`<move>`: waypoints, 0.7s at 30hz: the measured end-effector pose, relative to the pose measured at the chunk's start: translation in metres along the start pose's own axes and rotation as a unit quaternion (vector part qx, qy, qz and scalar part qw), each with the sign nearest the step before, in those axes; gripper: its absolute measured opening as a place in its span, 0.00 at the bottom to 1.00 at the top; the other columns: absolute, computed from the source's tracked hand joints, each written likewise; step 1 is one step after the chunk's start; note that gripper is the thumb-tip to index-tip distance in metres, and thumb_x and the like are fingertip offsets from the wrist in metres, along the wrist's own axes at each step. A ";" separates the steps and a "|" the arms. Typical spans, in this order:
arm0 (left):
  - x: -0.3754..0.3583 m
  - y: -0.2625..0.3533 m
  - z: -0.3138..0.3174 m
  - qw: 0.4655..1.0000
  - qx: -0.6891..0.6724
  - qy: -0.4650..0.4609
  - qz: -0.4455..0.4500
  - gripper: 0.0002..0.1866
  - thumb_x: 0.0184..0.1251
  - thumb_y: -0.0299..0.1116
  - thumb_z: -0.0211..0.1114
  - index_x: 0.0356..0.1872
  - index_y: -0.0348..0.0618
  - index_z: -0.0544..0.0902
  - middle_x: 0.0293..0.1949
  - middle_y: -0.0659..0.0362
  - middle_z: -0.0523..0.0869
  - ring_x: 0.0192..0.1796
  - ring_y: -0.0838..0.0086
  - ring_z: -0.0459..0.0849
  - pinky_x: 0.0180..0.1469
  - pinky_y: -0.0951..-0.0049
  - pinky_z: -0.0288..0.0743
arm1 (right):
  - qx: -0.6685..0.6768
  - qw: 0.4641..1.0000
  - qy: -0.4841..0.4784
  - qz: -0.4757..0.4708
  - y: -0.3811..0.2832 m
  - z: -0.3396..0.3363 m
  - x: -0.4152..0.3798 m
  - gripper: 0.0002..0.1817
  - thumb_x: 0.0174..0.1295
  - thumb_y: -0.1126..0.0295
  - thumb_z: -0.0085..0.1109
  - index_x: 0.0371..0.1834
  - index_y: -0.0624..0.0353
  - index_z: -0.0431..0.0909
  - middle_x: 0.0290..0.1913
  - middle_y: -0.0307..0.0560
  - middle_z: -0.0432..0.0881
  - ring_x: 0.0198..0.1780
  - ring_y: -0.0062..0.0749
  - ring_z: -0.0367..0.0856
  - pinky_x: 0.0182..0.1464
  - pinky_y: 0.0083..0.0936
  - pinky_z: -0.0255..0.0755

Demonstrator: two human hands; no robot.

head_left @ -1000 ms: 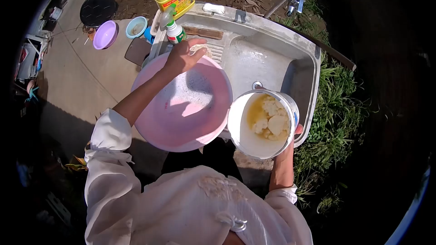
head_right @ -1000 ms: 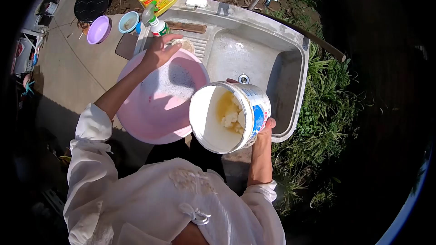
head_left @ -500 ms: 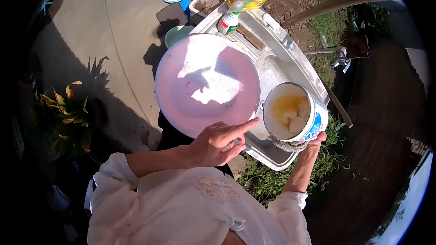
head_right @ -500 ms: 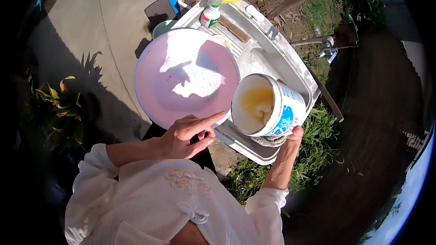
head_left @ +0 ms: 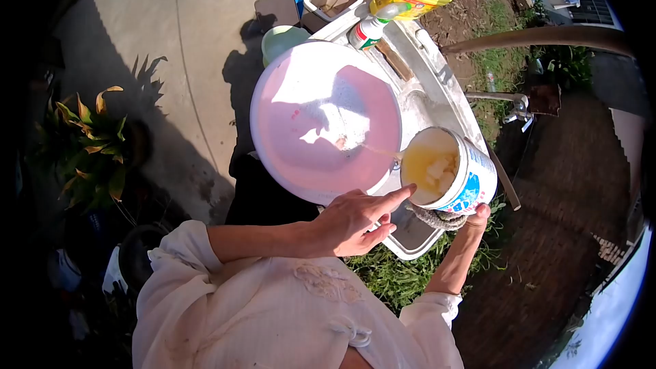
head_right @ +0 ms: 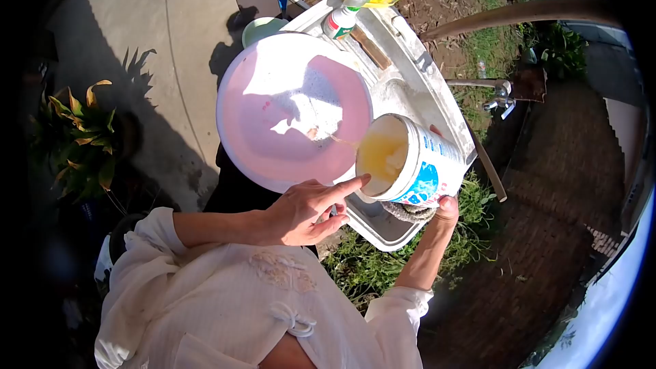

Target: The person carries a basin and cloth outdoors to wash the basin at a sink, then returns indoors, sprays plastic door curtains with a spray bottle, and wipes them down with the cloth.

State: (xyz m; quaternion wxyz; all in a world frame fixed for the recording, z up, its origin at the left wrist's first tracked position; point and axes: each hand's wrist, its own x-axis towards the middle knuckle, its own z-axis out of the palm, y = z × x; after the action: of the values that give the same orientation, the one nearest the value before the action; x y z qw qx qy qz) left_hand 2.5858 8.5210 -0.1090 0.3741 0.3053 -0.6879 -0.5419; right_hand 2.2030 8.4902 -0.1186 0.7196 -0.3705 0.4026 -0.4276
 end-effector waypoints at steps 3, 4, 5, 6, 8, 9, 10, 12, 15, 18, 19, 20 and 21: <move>0.003 0.001 -0.006 0.999 0.023 -0.022 -0.008 0.37 0.58 0.25 0.61 0.69 0.47 0.57 0.28 0.61 0.81 0.26 0.71 0.80 0.43 0.70 0.71 | -0.010 1.000 0.024 -0.002 0.002 -0.004 -0.001 0.51 0.37 0.57 0.77 0.64 0.71 0.60 0.58 0.50 0.74 0.56 0.39 0.74 0.58 0.33 0.69; 0.006 0.001 -0.008 0.998 0.053 -0.043 -0.015 0.34 0.58 0.25 0.60 0.68 0.47 0.59 0.28 0.60 0.81 0.27 0.69 0.81 0.43 0.68 0.71 | -0.014 0.999 0.033 -0.003 0.002 -0.005 0.000 0.52 0.36 0.58 0.77 0.64 0.70 0.60 0.58 0.49 0.74 0.56 0.39 0.74 0.58 0.33 0.69; 0.008 0.001 -0.011 0.994 0.083 -0.065 -0.024 0.32 0.58 0.26 0.59 0.66 0.48 0.61 0.28 0.59 0.81 0.28 0.67 0.81 0.44 0.66 0.71 | -0.019 0.999 0.041 -0.003 0.001 -0.006 0.000 0.52 0.36 0.58 0.78 0.64 0.70 0.60 0.58 0.49 0.74 0.56 0.39 0.75 0.58 0.33 0.69; 0.011 0.001 -0.013 0.994 0.084 -0.061 -0.025 0.32 0.58 0.26 0.59 0.66 0.48 0.61 0.28 0.59 0.81 0.28 0.67 0.81 0.44 0.66 0.71 | -0.011 0.999 0.045 0.001 0.002 -0.006 0.000 0.52 0.35 0.57 0.77 0.64 0.70 0.61 0.58 0.50 0.74 0.56 0.39 0.75 0.58 0.34 0.69; 0.019 -0.001 -0.017 0.970 0.224 -0.089 0.011 0.25 0.58 0.27 0.59 0.59 0.48 0.70 0.30 0.59 0.82 0.32 0.64 0.82 0.45 0.63 0.71 | 0.001 0.999 0.048 0.004 0.002 -0.008 0.000 0.51 0.35 0.56 0.77 0.64 0.69 0.62 0.58 0.50 0.74 0.56 0.40 0.75 0.59 0.36 0.70; 0.024 -0.003 -0.021 0.971 0.224 -0.088 0.010 0.25 0.58 0.27 0.59 0.59 0.48 0.70 0.30 0.59 0.82 0.32 0.64 0.82 0.45 0.63 0.71 | 0.010 0.999 0.047 0.004 0.004 -0.004 0.003 0.51 0.35 0.56 0.76 0.64 0.69 0.62 0.58 0.50 0.74 0.56 0.40 0.75 0.59 0.36 0.70; 0.030 -0.006 -0.025 0.979 0.197 0.004 0.058 0.21 0.57 0.27 0.60 0.54 0.48 0.74 0.30 0.59 0.81 0.33 0.64 0.81 0.45 0.62 0.71 | 0.018 0.999 0.045 0.001 0.006 -0.001 0.005 0.51 0.35 0.56 0.76 0.64 0.69 0.62 0.58 0.50 0.74 0.56 0.41 0.75 0.59 0.36 0.70; 0.049 -0.002 -0.039 0.980 0.172 0.087 0.056 0.11 0.56 0.30 0.63 0.42 0.46 0.82 0.29 0.59 0.79 0.37 0.64 0.80 0.47 0.60 0.70 | 0.037 0.998 0.045 -0.010 0.012 0.009 0.009 0.51 0.35 0.55 0.76 0.64 0.68 0.62 0.58 0.51 0.74 0.56 0.41 0.75 0.59 0.37 0.70; 0.077 0.008 -0.061 0.947 0.285 0.047 0.138 0.08 0.53 0.36 0.67 0.31 0.44 0.85 0.30 0.62 0.77 0.40 0.71 0.76 0.47 0.66 0.64 | 0.071 0.996 0.047 -0.025 0.025 0.023 0.017 0.51 0.35 0.54 0.75 0.63 0.68 0.63 0.58 0.51 0.74 0.56 0.41 0.75 0.59 0.38 0.70; 0.098 0.017 -0.060 0.909 0.382 -0.050 0.157 0.09 0.46 0.39 0.70 0.24 0.45 0.85 0.30 0.62 0.78 0.42 0.73 0.74 0.47 0.67 0.62 | 0.093 0.993 0.055 -0.040 0.037 0.034 0.023 0.51 0.35 0.53 0.75 0.63 0.67 0.63 0.58 0.51 0.75 0.56 0.42 0.75 0.60 0.38 0.70; 0.101 0.016 -0.059 0.908 0.384 -0.052 0.158 0.09 0.46 0.39 0.70 0.24 0.45 0.85 0.30 0.62 0.78 0.42 0.73 0.74 0.47 0.67 0.62 | 0.103 0.992 0.060 -0.049 0.042 0.039 0.025 0.51 0.35 0.53 0.75 0.63 0.67 0.63 0.58 0.52 0.75 0.56 0.42 0.75 0.60 0.39 0.70; 0.104 0.013 -0.056 0.896 0.397 -0.060 0.187 0.09 0.43 0.39 0.70 0.22 0.45 0.85 0.30 0.61 0.78 0.43 0.73 0.74 0.47 0.66 0.62 | 0.090 0.991 0.076 -0.060 0.045 0.043 0.024 0.50 0.36 0.49 0.73 0.63 0.66 0.64 0.57 0.52 0.75 0.55 0.43 0.76 0.60 0.40 0.70; 0.107 0.011 -0.052 0.884 0.410 -0.068 0.215 0.10 0.39 0.39 0.71 0.20 0.45 0.85 0.30 0.61 0.79 0.44 0.72 0.74 0.48 0.66 0.62 | 0.099 0.991 0.077 -0.055 0.046 0.046 0.024 0.50 0.36 0.49 0.73 0.63 0.66 0.64 0.57 0.52 0.75 0.55 0.43 0.76 0.59 0.40 0.70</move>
State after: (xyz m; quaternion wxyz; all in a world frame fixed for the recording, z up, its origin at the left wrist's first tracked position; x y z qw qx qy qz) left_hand 2.5730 8.4083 -0.0722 0.2750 0.2385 -0.9213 -0.1369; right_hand 2.2670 8.4934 -0.1471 0.6948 -0.2854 0.3915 -0.5316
